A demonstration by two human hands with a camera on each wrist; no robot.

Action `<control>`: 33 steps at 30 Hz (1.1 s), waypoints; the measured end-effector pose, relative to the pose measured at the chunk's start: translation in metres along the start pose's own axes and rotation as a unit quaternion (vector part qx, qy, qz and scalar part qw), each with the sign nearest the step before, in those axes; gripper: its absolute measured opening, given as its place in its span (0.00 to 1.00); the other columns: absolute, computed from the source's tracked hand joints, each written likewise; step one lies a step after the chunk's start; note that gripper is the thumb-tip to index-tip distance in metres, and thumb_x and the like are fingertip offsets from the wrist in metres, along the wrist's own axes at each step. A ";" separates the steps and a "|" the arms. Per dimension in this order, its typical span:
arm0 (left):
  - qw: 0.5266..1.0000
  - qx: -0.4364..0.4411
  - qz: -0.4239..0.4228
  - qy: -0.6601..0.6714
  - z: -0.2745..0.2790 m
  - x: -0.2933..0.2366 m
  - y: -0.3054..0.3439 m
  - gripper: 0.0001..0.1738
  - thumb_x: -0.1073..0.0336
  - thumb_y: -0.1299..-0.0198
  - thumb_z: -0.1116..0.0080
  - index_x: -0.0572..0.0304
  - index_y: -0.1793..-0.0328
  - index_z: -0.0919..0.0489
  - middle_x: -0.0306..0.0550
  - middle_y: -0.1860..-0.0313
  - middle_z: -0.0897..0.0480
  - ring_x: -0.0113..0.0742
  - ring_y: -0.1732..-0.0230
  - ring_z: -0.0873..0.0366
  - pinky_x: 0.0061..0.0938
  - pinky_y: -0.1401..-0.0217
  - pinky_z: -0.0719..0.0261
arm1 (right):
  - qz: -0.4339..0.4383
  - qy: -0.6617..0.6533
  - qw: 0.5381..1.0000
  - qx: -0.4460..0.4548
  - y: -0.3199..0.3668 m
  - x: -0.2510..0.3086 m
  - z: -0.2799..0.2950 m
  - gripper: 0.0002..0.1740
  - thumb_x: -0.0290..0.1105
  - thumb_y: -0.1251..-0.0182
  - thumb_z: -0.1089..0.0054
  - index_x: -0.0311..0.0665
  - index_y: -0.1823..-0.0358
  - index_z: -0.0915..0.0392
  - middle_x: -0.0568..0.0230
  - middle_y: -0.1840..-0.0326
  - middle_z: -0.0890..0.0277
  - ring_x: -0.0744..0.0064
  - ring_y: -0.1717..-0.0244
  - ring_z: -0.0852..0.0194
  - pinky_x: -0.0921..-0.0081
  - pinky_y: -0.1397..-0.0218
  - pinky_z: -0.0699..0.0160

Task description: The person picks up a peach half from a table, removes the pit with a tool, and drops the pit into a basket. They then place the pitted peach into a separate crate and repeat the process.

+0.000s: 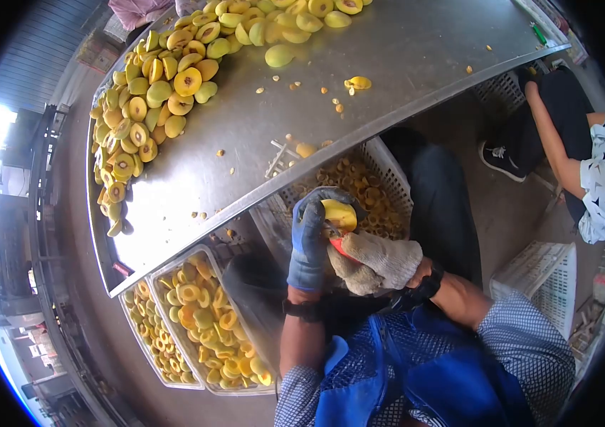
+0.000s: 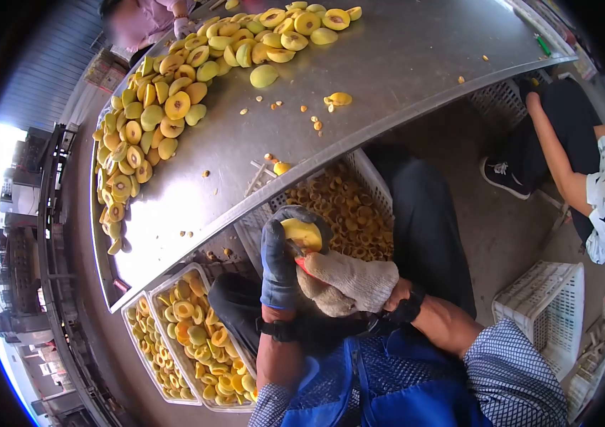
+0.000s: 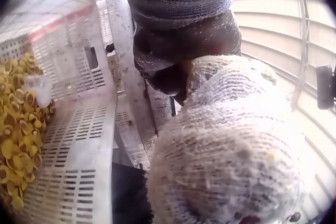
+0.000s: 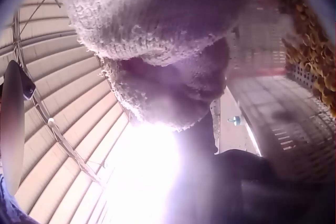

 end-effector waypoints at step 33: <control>0.967 -0.251 0.044 0.011 -0.007 0.005 0.012 0.44 0.27 0.32 0.64 0.64 0.44 0.20 0.48 0.55 0.17 0.37 0.54 0.18 0.28 0.48 0.18 | 0.088 0.354 0.931 -0.023 0.002 0.016 0.008 0.25 0.57 0.28 0.48 0.42 0.65 0.21 0.71 0.78 0.30 0.79 0.78 0.34 0.76 0.71 0.32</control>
Point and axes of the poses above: each hand's wrist, its own y-axis away from the middle knuckle, its own z-axis out of the back of the hand, x = y × z, the point moved 4 cm from there along -y, towards the middle knuckle
